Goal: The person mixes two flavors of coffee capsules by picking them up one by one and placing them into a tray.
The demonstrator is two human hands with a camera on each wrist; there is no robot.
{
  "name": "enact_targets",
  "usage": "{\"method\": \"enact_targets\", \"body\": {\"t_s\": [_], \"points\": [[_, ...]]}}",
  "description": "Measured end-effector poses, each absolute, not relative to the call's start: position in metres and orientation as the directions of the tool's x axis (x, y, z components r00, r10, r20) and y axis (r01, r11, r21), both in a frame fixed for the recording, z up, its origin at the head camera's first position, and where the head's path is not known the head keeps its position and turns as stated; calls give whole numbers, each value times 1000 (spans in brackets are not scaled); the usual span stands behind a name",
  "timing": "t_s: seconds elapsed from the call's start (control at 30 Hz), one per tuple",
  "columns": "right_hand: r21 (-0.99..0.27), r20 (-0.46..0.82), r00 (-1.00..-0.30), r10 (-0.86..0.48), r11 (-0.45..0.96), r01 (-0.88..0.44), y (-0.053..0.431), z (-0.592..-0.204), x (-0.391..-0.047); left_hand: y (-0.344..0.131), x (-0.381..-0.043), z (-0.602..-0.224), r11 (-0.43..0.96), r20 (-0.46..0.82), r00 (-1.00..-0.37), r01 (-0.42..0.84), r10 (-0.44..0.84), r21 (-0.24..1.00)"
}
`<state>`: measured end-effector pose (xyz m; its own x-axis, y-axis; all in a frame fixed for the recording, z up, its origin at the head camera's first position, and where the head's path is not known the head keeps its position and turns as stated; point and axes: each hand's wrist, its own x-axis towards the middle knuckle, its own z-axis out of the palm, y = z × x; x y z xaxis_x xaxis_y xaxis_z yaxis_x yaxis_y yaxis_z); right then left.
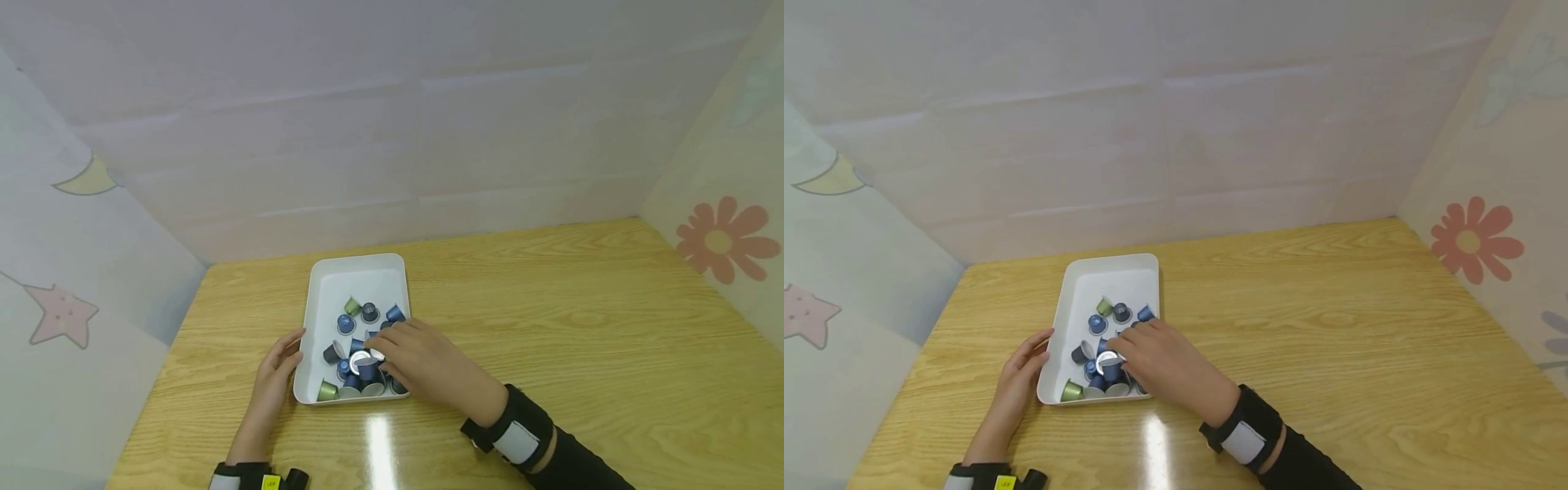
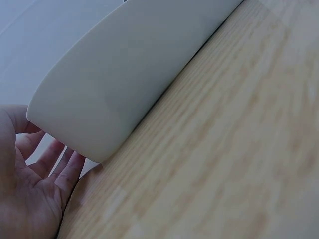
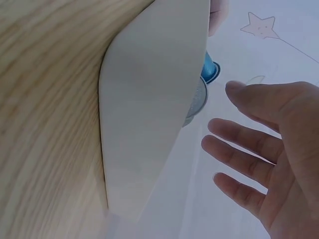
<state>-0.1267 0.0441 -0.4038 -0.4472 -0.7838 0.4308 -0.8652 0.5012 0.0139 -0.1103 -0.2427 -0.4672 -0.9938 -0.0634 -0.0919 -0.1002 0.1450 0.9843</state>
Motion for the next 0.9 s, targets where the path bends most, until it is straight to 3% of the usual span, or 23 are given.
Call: {"method": "enact_targets", "body": {"t_s": [0.4, 0.57, 0.8, 0.9], "points": [[-13, 471, -444, -762, 498, -867, 48, -402, -127, -244, -108, -469, 155, -72, -995, -83, -76, 984], [-51, 464, -480, -744, 519, -853, 50, -398, -126, -245, -108, -469, 107, -45, -996, -52, -75, 993], [-58, 448, -527, -722, 565, -823, 60, -394, -130, -246, -113, -464, -71, -4, -997, 1, -72, 997], [-78, 448, -559, -698, 592, -802, 68, -392, -133, -245, -113, -456, -54, 11, -995, 16, -100, 998]]}}
